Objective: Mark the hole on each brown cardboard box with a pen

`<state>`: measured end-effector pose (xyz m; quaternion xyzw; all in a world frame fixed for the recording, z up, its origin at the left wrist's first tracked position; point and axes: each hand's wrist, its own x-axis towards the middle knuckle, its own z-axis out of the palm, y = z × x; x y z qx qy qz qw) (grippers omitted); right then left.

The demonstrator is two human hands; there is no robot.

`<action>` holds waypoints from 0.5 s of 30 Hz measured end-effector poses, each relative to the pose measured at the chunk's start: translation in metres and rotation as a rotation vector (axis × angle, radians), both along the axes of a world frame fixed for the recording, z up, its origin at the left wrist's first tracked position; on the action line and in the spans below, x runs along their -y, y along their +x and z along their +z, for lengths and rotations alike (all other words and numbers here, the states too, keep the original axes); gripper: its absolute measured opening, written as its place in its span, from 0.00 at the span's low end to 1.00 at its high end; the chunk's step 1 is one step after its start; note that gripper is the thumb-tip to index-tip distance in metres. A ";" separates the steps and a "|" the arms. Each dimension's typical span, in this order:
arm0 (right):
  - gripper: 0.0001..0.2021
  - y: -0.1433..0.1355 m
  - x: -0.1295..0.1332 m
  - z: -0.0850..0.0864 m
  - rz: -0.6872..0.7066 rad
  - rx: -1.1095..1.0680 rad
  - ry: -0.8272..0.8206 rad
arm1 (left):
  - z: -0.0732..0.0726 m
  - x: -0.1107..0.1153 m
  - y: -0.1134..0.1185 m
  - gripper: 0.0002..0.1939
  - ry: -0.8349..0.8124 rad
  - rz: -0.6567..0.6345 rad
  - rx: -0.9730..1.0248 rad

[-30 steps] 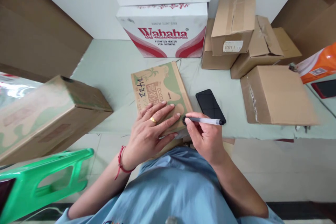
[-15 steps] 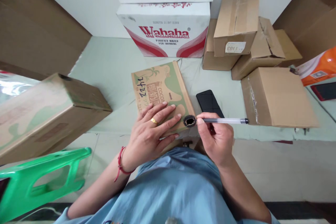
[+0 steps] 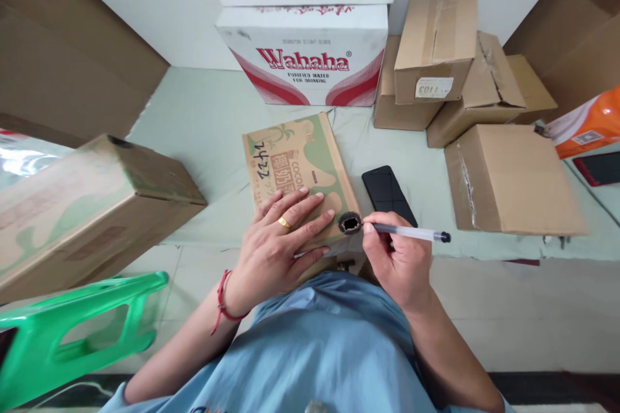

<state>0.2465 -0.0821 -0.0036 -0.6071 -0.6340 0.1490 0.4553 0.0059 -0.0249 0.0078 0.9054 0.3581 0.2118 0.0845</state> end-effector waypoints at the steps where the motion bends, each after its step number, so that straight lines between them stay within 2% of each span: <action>1: 0.04 0.000 0.001 0.000 0.019 0.004 0.003 | 0.000 0.000 0.000 0.23 0.000 0.001 -0.001; 6: 0.05 -0.008 0.000 0.002 0.153 -0.009 0.006 | 0.000 0.000 0.000 0.23 -0.011 -0.001 -0.005; 8: 0.05 -0.011 0.001 0.005 0.153 -0.030 -0.012 | 0.000 0.000 -0.001 0.23 -0.011 -0.002 -0.006; 11: 0.07 -0.004 0.004 0.008 0.002 -0.065 -0.073 | 0.000 0.000 -0.001 0.23 0.003 -0.007 -0.006; 15: 0.21 0.033 0.007 0.004 -0.277 0.004 -0.280 | -0.001 0.000 -0.001 0.23 0.002 -0.009 0.001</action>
